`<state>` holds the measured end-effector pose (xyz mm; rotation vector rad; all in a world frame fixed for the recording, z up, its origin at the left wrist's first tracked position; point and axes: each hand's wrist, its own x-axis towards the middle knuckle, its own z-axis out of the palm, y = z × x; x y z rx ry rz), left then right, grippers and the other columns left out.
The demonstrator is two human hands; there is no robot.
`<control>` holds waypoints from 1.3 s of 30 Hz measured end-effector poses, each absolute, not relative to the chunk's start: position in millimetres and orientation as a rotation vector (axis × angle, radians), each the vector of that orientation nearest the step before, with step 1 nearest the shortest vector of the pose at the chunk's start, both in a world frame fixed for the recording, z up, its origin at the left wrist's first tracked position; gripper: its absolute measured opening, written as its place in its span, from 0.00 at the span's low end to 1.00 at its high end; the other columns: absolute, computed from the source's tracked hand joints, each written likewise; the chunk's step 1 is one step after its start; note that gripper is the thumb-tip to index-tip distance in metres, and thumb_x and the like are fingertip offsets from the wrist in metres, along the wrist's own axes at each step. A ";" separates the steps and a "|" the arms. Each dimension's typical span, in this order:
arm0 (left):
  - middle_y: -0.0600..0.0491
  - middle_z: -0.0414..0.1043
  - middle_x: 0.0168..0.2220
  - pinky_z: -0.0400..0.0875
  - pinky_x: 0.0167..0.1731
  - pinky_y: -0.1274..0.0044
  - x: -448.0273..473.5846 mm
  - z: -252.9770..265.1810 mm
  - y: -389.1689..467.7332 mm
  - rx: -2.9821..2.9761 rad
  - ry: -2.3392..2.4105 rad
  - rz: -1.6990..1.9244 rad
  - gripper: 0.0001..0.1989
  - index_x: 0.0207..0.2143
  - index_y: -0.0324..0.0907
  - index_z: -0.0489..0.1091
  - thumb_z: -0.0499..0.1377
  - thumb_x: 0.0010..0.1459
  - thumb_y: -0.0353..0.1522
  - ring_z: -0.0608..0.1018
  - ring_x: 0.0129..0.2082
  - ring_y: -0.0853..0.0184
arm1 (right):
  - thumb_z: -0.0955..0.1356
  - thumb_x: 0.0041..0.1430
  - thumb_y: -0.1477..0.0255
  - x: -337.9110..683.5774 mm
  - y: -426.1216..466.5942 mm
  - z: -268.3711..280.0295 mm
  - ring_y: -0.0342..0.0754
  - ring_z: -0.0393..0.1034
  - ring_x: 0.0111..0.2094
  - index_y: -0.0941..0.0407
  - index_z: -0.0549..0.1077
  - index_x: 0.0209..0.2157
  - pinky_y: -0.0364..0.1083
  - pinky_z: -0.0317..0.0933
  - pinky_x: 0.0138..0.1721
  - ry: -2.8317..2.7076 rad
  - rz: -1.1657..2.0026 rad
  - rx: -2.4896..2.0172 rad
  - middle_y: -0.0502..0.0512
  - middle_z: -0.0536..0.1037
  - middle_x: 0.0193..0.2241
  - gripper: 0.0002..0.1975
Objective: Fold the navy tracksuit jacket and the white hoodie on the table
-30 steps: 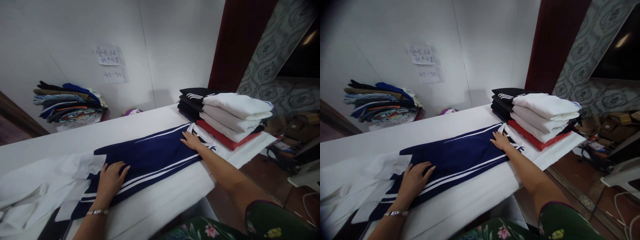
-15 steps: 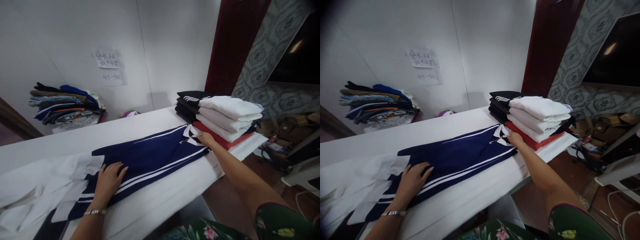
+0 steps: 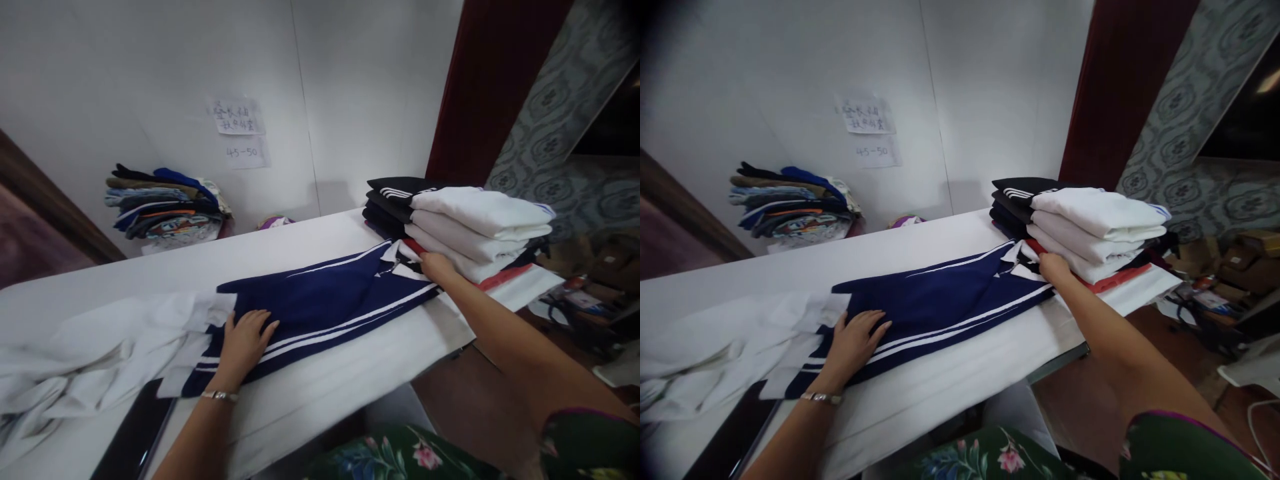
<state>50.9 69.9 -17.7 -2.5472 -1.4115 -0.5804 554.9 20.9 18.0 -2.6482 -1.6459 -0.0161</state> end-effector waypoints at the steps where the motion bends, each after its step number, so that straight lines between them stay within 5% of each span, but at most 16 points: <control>1: 0.46 0.76 0.46 0.47 0.59 0.55 54.6 -16.1 66.5 -2.564 -1.393 -0.591 0.18 0.44 0.42 0.73 0.50 0.63 0.42 0.74 0.51 0.57 | 0.58 0.63 0.76 555.1 16.2 18.2 0.59 0.72 0.46 0.65 0.72 0.47 0.52 0.61 0.44 -1.662 -0.049 -2.652 0.74 0.76 0.43 0.16; 9: 0.47 0.75 0.48 0.45 0.60 0.54 56.5 -8.0 65.6 -2.552 -1.408 -0.752 0.15 0.42 0.43 0.73 0.52 0.63 0.40 0.72 0.53 0.57 | 0.59 0.62 0.75 544.8 5.2 7.3 0.63 0.73 0.43 0.67 0.73 0.44 0.55 0.63 0.40 -1.836 -0.234 -2.590 0.77 0.76 0.40 0.16; 17: 0.46 0.71 0.53 0.60 0.57 0.69 28.1 14.9 96.7 -2.192 -1.748 -1.098 0.16 0.47 0.40 0.72 0.50 0.63 0.35 0.69 0.55 0.61 | 0.59 0.62 0.60 454.0 64.2 -10.3 0.57 0.57 0.61 0.59 0.69 0.54 0.55 0.53 0.61 -2.183 -0.080 -1.632 0.65 0.63 0.60 0.25; 23: 0.44 0.68 0.56 0.62 0.55 0.69 6.1 16.0 118.4 -2.050 -2.299 -0.843 0.23 0.55 0.38 0.66 0.50 0.61 0.40 0.69 0.56 0.58 | 0.56 0.62 0.51 384.8 83.0 -31.0 0.59 0.43 0.66 0.53 0.60 0.62 0.63 0.45 0.62 -2.318 0.192 -1.808 0.60 0.53 0.66 0.32; 28: 0.43 0.72 0.52 0.64 0.50 0.68 0.1 11.5 124.8 -2.122 -2.469 -0.490 0.22 0.51 0.39 0.70 0.54 0.57 0.40 0.73 0.51 0.55 | 0.53 0.63 0.49 383.8 83.5 -48.3 0.56 0.42 0.67 0.51 0.55 0.64 0.62 0.41 0.63 -2.356 0.180 -1.844 0.58 0.50 0.67 0.34; 34: 0.45 0.71 0.53 0.67 0.46 0.76 -7.8 29.0 153.2 -2.181 -2.480 -0.474 0.26 0.54 0.39 0.67 0.52 0.59 0.44 0.75 0.50 0.61 | 0.52 0.62 0.47 388.0 83.3 -52.1 0.57 0.43 0.66 0.50 0.56 0.64 0.62 0.42 0.62 -2.353 0.155 -1.795 0.59 0.51 0.66 0.35; 39: 0.45 0.71 0.53 0.66 0.48 0.71 6.1 44.2 177.7 -2.314 -2.331 -0.370 0.26 0.52 0.40 0.68 0.54 0.57 0.46 0.73 0.51 0.58 | 0.52 0.62 0.47 388.3 83.4 -53.4 0.57 0.44 0.66 0.51 0.57 0.64 0.63 0.44 0.61 -2.360 0.142 -1.758 0.60 0.52 0.66 0.35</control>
